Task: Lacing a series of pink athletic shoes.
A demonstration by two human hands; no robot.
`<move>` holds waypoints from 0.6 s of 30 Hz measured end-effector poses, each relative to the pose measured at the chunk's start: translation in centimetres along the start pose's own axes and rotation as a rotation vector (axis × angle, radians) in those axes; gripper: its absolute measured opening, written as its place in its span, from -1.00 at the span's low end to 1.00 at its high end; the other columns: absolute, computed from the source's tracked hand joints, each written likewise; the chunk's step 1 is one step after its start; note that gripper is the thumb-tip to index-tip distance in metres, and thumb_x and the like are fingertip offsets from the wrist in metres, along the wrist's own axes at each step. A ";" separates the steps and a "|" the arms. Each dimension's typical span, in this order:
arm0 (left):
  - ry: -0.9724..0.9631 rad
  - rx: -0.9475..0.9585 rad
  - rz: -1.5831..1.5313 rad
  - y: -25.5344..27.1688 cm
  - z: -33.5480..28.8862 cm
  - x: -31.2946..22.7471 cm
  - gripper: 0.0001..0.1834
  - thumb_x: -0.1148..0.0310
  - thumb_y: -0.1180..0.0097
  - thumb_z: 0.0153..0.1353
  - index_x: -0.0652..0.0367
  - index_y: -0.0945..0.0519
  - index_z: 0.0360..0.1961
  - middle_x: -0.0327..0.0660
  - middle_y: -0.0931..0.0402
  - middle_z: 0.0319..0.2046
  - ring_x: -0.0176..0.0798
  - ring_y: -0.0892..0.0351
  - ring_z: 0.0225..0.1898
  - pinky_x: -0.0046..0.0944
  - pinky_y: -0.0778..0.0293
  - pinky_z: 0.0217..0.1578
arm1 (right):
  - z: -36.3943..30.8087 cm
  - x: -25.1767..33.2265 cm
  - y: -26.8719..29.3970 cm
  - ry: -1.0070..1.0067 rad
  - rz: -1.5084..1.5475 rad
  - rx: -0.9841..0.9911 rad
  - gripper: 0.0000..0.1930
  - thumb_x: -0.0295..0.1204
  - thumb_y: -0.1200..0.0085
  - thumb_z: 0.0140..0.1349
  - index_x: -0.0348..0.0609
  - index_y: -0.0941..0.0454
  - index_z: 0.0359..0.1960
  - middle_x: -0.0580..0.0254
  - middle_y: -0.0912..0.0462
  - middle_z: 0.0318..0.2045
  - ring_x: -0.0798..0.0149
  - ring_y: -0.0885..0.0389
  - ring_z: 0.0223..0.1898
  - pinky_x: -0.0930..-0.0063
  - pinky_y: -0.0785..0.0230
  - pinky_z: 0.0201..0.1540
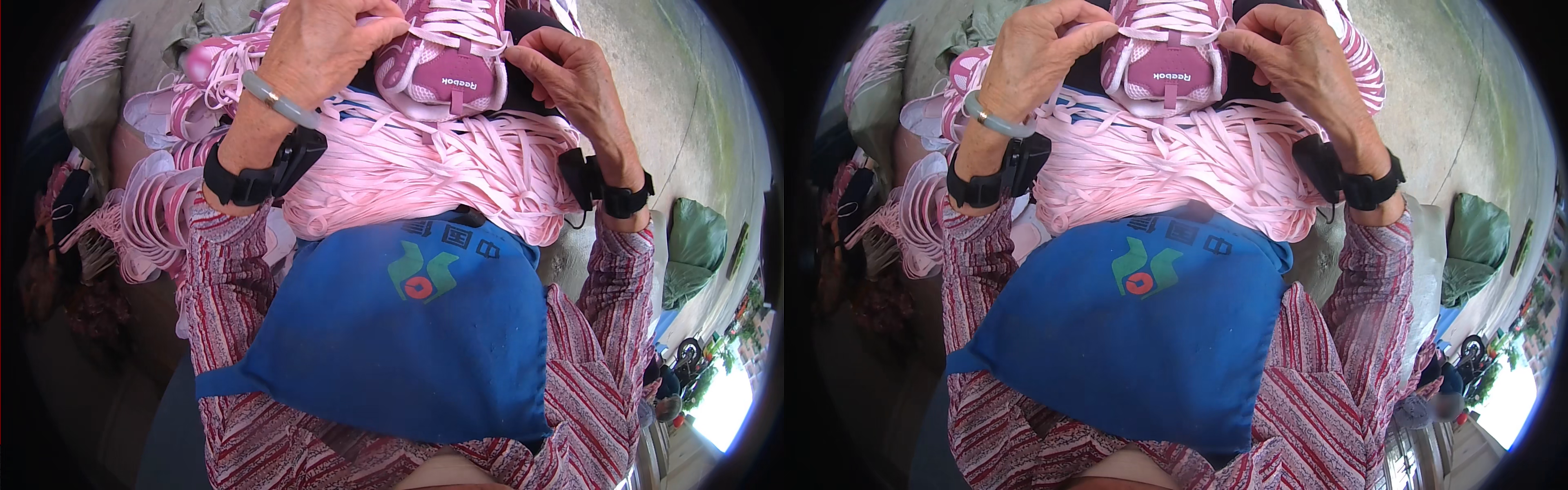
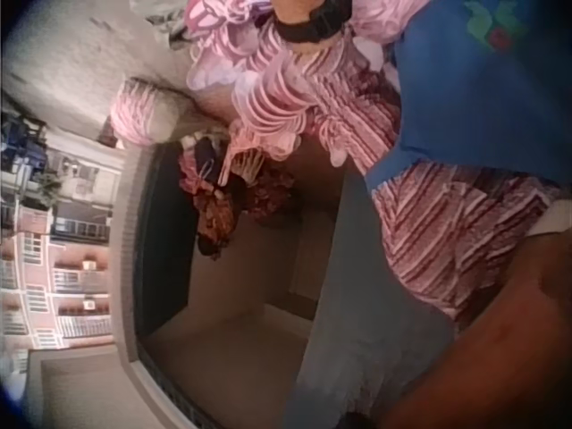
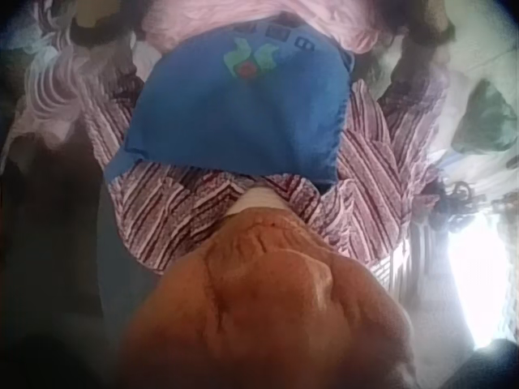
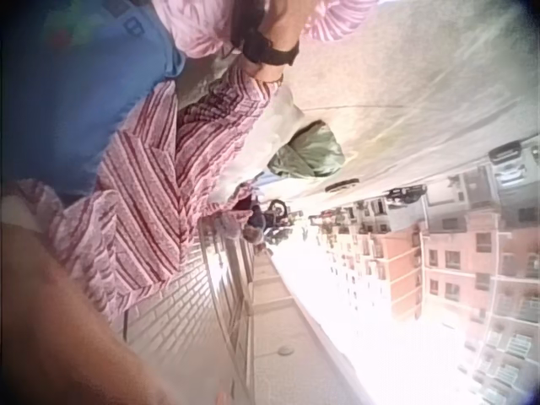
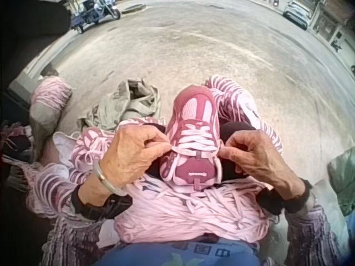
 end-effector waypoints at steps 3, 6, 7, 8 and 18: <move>0.048 -0.078 -0.052 -0.3 -0.3 1.3 -0.81 0.32 -0.17 0.12 0.23 -0.65 -0.34 -0.17 -0.58 -0.51 -0.24 -0.55 -0.48 -0.30 -0.45 -0.42 | -1.0 0.0 0.0 0.033 -0.053 -0.171 -0.79 -0.28 -0.14 0.24 -0.19 -0.60 -0.36 0.46 -0.49 -0.64 0.61 -0.40 -0.65 0.72 -0.25 -0.61; -0.021 -0.181 -0.019 -0.4 -1.1 1.4 -0.77 0.25 -0.22 0.16 0.14 -0.68 -0.24 -0.27 -0.62 -0.50 -0.46 -0.52 -0.53 -0.47 -0.45 -0.49 | -2.8 3.6 0.1 0.419 -0.244 -0.403 -0.83 -0.37 -0.14 0.18 -0.24 -0.58 -0.40 0.05 -0.55 -0.53 0.01 -0.56 -0.49 0.33 -0.40 -0.44; -0.032 -0.216 -0.047 -0.4 -1.4 1.6 -0.77 0.24 -0.22 0.17 0.13 -0.69 -0.23 -0.29 -0.62 -0.52 -0.50 -0.50 -0.56 -0.50 -0.45 -0.51 | -3.0 4.0 -0.3 0.447 -0.280 -0.389 -0.81 -0.35 -0.14 0.18 -0.26 -0.56 -0.39 0.03 -0.54 -0.51 0.00 -0.56 -0.47 0.31 -0.39 -0.44; 0.031 -0.162 -0.118 -0.8 -1.4 2.4 -0.77 0.23 -0.21 0.18 0.13 -0.69 -0.22 -0.33 -0.61 -0.50 -0.52 -0.49 -0.52 -0.54 -0.43 -0.48 | -3.5 4.3 0.1 0.466 -0.264 -0.428 -0.81 -0.35 -0.14 0.18 -0.26 -0.56 -0.39 0.03 -0.54 -0.51 0.00 -0.56 -0.47 0.31 -0.39 -0.44; -0.012 -0.198 -0.258 -0.9 -1.5 3.3 -0.77 0.24 -0.22 0.15 0.18 -0.69 -0.28 -0.19 -0.63 -0.47 -0.37 -0.58 -0.46 -0.44 -0.48 -0.40 | -3.2 2.9 -3.0 0.260 -0.510 -0.200 -0.76 -0.53 0.06 0.24 -0.32 -0.41 -0.07 -0.07 -0.47 -0.32 -0.07 -0.52 -0.35 0.27 -0.39 -0.30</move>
Point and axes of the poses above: each hand's wrist, its own z-axis towards the middle knuckle, its own y-axis out of the back of the hand, x = y × z, the point moved 9 cm from there along z, towards the middle knuckle
